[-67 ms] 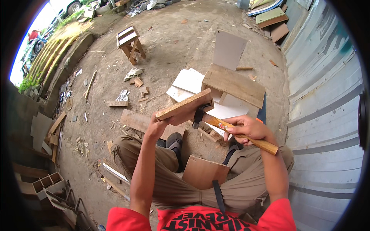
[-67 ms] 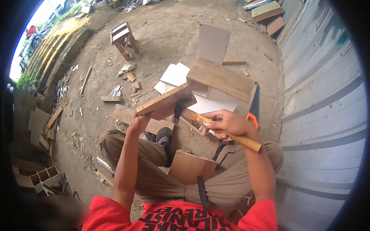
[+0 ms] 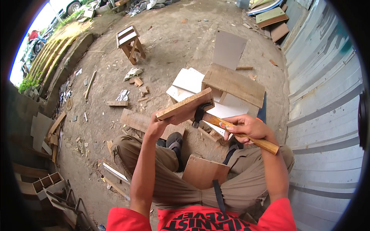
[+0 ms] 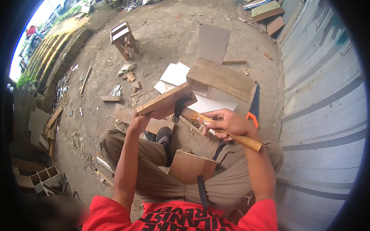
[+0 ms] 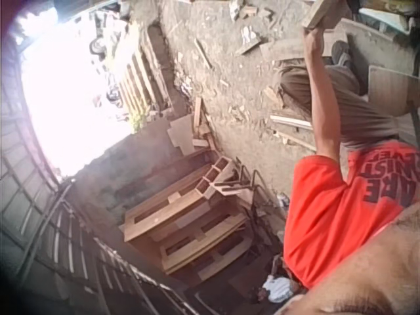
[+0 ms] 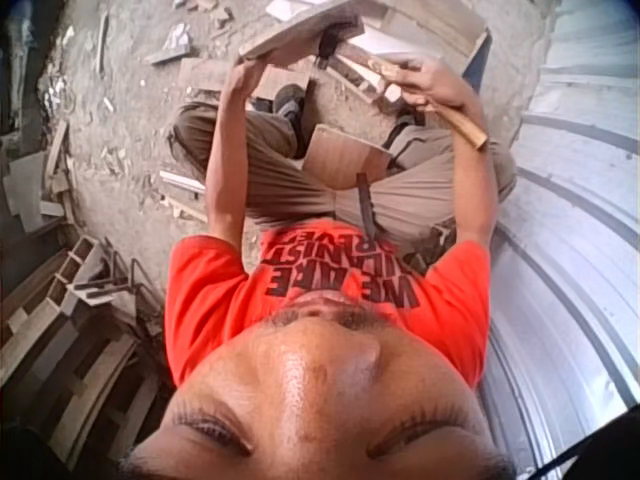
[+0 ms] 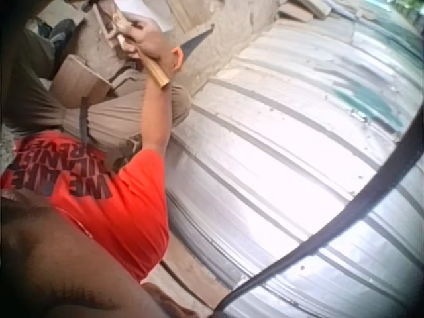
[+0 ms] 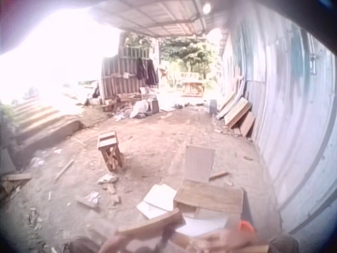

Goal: The person sits on the ground and assembles a small wooden box. They use a hammer to drive nails into the wooden pieces, joining them together to form the box structure.

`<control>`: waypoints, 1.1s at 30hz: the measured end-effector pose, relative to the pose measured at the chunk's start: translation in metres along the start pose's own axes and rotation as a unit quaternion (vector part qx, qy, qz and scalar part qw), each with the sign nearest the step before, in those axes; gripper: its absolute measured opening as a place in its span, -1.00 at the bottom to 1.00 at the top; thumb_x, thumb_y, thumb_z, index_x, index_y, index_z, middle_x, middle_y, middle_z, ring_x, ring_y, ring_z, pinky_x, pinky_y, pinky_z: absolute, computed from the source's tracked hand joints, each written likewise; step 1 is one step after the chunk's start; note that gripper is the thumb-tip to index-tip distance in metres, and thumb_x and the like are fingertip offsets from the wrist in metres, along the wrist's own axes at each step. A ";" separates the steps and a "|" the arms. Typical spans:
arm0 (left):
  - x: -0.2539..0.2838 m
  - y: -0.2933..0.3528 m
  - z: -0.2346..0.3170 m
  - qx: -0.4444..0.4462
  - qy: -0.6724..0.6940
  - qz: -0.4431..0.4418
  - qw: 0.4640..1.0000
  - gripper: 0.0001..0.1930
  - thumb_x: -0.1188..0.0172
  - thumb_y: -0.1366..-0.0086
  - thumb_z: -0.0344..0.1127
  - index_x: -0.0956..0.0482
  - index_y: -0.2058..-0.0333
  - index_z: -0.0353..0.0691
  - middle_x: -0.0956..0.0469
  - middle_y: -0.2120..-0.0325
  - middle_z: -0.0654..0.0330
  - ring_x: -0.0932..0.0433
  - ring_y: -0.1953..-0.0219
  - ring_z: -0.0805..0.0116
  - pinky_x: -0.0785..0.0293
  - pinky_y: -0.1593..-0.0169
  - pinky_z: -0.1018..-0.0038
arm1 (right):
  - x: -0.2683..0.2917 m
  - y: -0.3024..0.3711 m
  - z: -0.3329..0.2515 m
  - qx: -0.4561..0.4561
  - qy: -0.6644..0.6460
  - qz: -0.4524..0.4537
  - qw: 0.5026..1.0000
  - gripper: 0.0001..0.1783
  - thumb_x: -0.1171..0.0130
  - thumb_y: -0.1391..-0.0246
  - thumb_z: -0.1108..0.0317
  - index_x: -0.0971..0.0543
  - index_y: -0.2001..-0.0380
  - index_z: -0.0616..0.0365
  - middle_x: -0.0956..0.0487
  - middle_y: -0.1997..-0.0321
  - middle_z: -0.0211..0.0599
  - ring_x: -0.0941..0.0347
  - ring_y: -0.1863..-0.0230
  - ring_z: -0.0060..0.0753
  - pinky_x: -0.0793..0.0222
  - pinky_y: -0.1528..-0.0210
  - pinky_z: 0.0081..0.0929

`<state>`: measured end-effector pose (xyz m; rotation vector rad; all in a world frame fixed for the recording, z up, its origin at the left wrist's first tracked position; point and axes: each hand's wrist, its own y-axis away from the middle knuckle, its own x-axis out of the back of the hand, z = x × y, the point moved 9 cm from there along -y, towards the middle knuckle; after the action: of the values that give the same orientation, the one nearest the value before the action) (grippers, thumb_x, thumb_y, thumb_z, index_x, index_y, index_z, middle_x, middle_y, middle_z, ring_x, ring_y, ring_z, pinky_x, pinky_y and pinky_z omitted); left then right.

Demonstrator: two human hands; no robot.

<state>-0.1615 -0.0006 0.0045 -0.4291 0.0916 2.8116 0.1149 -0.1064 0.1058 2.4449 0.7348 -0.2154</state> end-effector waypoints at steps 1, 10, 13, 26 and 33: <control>-0.002 -0.001 0.001 -0.002 -0.008 -0.002 1.000 -0.72 -0.36 -0.17 -0.47 -0.63 0.12 -0.37 -0.63 0.25 0.28 -0.56 0.19 0.49 -0.49 0.08 0.50 | 0.000 0.001 -0.002 0.002 0.000 0.000 1.000 -0.43 -0.05 -0.32 0.39 -0.25 -0.34 0.35 -0.61 0.27 -0.21 -0.17 0.71 -0.79 -0.09 0.74 -0.75; -0.006 0.002 0.010 -0.022 -0.051 0.003 0.998 -0.74 -0.35 -0.20 -0.44 -0.63 0.14 -0.36 -0.61 0.31 0.33 -0.53 0.25 0.54 -0.47 0.14 0.53 | -0.002 -0.003 -0.003 0.015 -0.002 0.001 1.000 -0.44 -0.04 -0.33 0.39 -0.25 -0.34 0.33 -0.61 0.27 -0.19 -0.17 0.71 -0.78 -0.09 0.74 -0.74; -0.012 0.001 0.013 -0.019 -0.051 -0.001 0.999 -0.75 -0.34 -0.21 -0.44 -0.63 0.13 -0.36 -0.60 0.32 0.34 -0.51 0.24 0.54 -0.46 0.14 0.55 | 0.000 -0.003 -0.001 0.015 0.001 0.002 1.000 -0.44 -0.03 -0.33 0.39 -0.25 -0.34 0.33 -0.61 0.27 -0.18 -0.17 0.70 -0.78 -0.09 0.73 -0.74; -0.021 0.001 0.022 -0.039 -0.081 -0.028 0.996 -0.68 -0.32 -0.24 -0.45 -0.60 0.03 -0.39 -0.58 0.27 0.33 -0.48 0.19 0.55 -0.43 0.10 0.55 | 0.007 -0.006 0.002 0.010 0.011 0.015 1.000 -0.44 -0.03 -0.33 0.39 -0.25 -0.33 0.37 -0.60 0.26 -0.15 -0.17 0.71 -0.79 -0.11 0.74 -0.76; -0.028 0.002 0.018 -0.008 -0.092 -0.045 0.995 -0.59 -0.38 -0.18 -0.27 -0.59 0.05 -0.40 -0.60 0.11 0.20 -0.51 0.04 0.43 -0.42 -0.03 0.45 | 0.008 -0.001 -0.006 0.055 0.039 0.060 0.996 -0.45 -0.07 -0.29 0.41 -0.30 -0.30 0.36 -0.63 0.24 -0.17 -0.20 0.71 -0.77 -0.15 0.71 -0.75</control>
<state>-0.1415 -0.0086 0.0297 -0.1716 0.0091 2.7499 0.1207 -0.0983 0.1078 2.6062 0.6207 -0.1168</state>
